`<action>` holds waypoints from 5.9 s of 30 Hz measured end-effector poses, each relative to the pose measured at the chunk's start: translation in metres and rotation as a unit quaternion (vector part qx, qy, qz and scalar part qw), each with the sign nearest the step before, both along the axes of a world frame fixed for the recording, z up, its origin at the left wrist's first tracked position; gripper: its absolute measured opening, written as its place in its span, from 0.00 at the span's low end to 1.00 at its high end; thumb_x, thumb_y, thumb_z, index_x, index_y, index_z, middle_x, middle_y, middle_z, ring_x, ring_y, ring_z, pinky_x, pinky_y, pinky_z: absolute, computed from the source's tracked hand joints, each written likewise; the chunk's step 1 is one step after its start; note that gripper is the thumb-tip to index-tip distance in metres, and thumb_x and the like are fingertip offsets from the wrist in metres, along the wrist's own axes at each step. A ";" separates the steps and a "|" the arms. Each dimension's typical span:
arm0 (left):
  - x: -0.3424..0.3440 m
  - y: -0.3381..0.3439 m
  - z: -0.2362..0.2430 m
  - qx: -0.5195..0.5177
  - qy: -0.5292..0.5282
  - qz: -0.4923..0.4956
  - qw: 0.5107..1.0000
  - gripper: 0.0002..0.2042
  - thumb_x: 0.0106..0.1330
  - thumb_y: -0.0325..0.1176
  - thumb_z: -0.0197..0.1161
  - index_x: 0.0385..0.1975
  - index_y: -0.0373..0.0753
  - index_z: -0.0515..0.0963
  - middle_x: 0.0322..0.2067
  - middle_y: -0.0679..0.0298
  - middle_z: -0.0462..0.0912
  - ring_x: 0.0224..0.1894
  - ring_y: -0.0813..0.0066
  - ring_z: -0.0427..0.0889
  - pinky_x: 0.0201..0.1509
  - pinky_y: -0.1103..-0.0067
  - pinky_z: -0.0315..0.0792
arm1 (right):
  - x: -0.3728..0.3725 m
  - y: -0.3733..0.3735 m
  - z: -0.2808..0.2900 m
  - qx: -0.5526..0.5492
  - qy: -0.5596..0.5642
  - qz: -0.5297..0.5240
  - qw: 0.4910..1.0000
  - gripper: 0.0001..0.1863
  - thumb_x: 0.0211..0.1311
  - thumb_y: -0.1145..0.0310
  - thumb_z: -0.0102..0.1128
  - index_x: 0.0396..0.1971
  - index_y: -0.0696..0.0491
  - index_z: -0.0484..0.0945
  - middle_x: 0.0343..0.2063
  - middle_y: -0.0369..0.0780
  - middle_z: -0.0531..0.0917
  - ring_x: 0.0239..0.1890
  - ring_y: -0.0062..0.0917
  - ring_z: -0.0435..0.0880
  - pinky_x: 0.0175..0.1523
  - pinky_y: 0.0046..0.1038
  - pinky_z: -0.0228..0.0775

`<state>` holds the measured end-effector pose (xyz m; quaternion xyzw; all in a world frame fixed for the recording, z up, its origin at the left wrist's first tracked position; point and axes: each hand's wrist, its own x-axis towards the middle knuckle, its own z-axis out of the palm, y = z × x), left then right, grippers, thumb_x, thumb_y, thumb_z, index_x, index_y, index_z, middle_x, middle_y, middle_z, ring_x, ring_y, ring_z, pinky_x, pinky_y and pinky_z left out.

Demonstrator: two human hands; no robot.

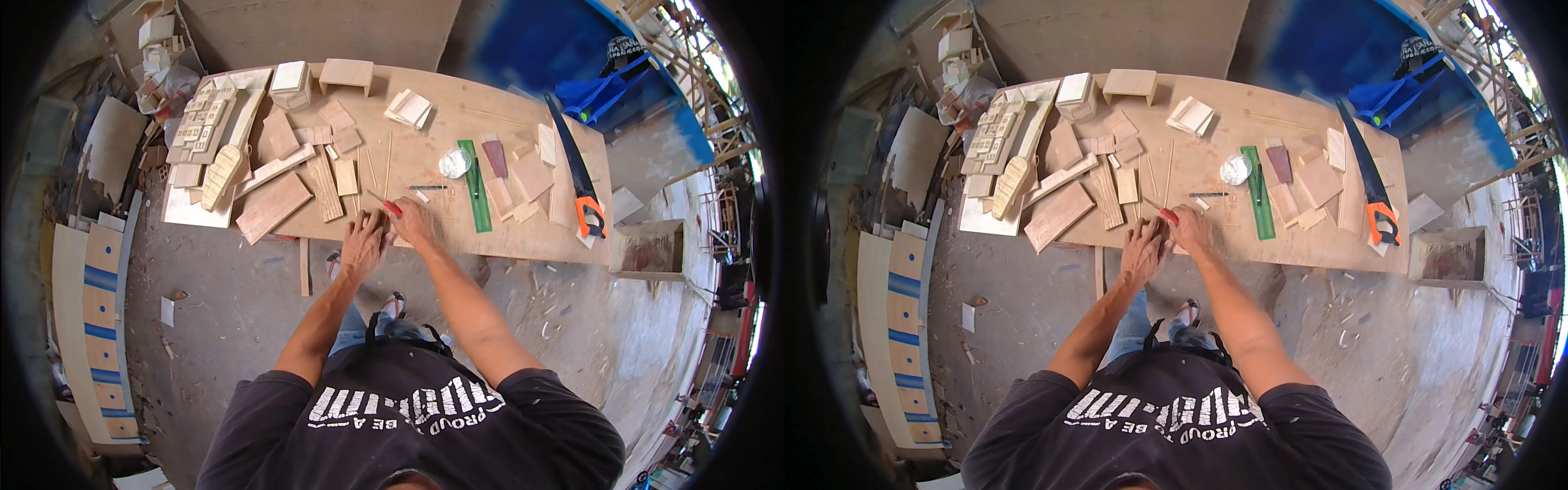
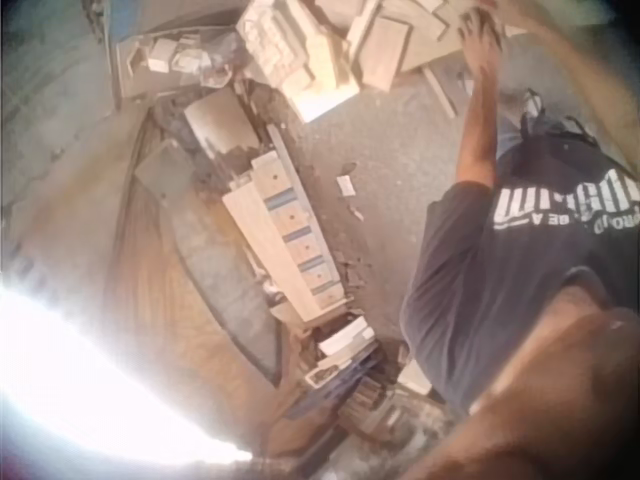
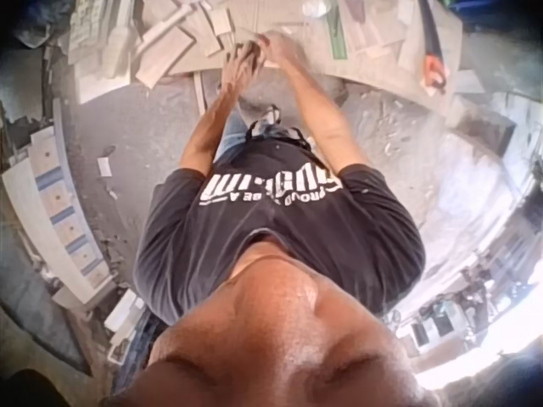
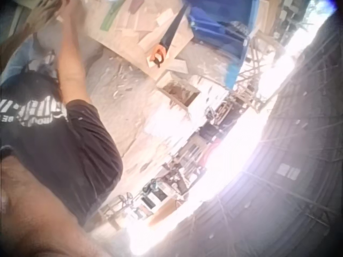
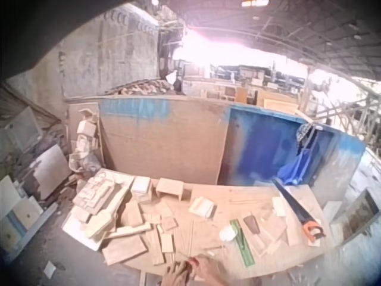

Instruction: The person shaves a thin wooden stick using a utility knife while holding it against a wooden workbench, frequently rotating the stick.

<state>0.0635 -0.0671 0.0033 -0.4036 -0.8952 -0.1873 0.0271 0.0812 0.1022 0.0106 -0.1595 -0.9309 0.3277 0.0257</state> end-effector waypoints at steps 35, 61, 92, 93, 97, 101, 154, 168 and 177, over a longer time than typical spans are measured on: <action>-0.010 -0.004 -0.021 -0.019 0.053 -0.039 0.998 0.28 0.70 0.45 0.51 0.65 0.35 0.68 0.60 0.61 0.66 0.61 0.55 0.65 0.51 0.65 0.66 | 0.041 -0.078 -0.008 -0.147 -0.168 -0.244 0.944 0.31 0.75 0.51 0.38 0.42 0.67 0.79 0.36 0.62 0.82 0.43 0.55 0.83 0.50 0.51 0.73; -0.032 -0.012 -0.018 -0.015 0.035 -0.111 0.993 0.26 0.67 0.42 0.52 0.61 0.34 0.72 0.58 0.59 0.68 0.57 0.57 0.68 0.49 0.67 0.67 | 0.031 -0.106 -0.005 -0.107 -0.155 -0.350 0.917 0.38 0.75 0.45 0.34 0.34 0.66 0.83 0.37 0.65 0.81 0.47 0.61 0.80 0.53 0.52 0.71; -0.028 -0.033 -0.021 -0.001 0.078 -0.213 0.974 0.17 0.62 0.35 0.58 0.48 0.34 0.80 0.57 0.61 0.71 0.61 0.62 0.67 0.52 0.70 0.69 | 0.065 -0.128 -0.012 -0.127 -0.120 -0.378 0.909 0.38 0.75 0.45 0.38 0.29 0.68 0.82 0.34 0.68 0.79 0.43 0.63 0.80 0.50 0.53 0.72; -0.029 -0.033 -0.024 -0.007 0.088 -0.220 0.971 0.17 0.62 0.35 0.58 0.47 0.34 0.80 0.57 0.61 0.71 0.62 0.62 0.66 0.53 0.70 0.69 | 0.063 -0.129 -0.010 -0.128 -0.127 -0.381 0.907 0.38 0.75 0.45 0.38 0.30 0.68 0.82 0.34 0.68 0.79 0.44 0.62 0.80 0.50 0.54 0.72; -0.030 -0.034 -0.027 -0.016 0.104 -0.235 0.966 0.16 0.62 0.34 0.58 0.46 0.34 0.81 0.57 0.61 0.71 0.62 0.61 0.67 0.54 0.70 0.70 | 0.064 -0.133 -0.021 -0.119 -0.157 -0.391 0.899 0.38 0.75 0.45 0.37 0.32 0.68 0.82 0.36 0.67 0.80 0.45 0.62 0.80 0.52 0.54 0.71; -0.034 -0.036 -0.024 -0.042 0.090 -0.259 0.961 0.18 0.59 0.31 0.58 0.49 0.33 0.79 0.59 0.60 0.69 0.62 0.59 0.67 0.54 0.69 0.70 | 0.064 -0.132 -0.030 -0.121 -0.138 -0.402 0.897 0.37 0.75 0.45 0.38 0.31 0.68 0.82 0.35 0.67 0.80 0.45 0.62 0.80 0.52 0.53 0.71; -0.033 -0.016 -0.021 0.167 -0.133 -0.188 0.959 0.06 0.57 0.23 0.61 0.33 0.37 0.84 0.36 0.62 0.83 0.41 0.59 0.79 0.44 0.66 0.72 | 0.085 -0.128 -0.027 -0.114 -0.088 -0.340 0.929 0.37 0.76 0.47 0.36 0.30 0.67 0.82 0.33 0.67 0.80 0.43 0.63 0.80 0.51 0.55 0.71; -0.016 -0.018 -0.025 0.190 -0.035 -0.123 0.973 0.04 0.60 0.29 0.62 0.30 0.37 0.81 0.34 0.59 0.80 0.41 0.59 0.80 0.44 0.67 0.74 | 0.083 -0.122 -0.024 -0.084 -0.118 -0.334 0.931 0.40 0.74 0.42 0.34 0.32 0.66 0.83 0.36 0.67 0.80 0.47 0.63 0.79 0.58 0.53 0.68; -0.024 -0.022 -0.022 -0.041 0.107 -0.207 0.971 0.10 0.61 0.32 0.55 0.39 0.35 0.75 0.37 0.57 0.76 0.44 0.63 0.80 0.45 0.71 0.77 | 0.085 -0.118 -0.016 -0.126 -0.136 -0.299 0.936 0.41 0.75 0.42 0.33 0.34 0.68 0.83 0.39 0.68 0.80 0.49 0.62 0.78 0.59 0.53 0.67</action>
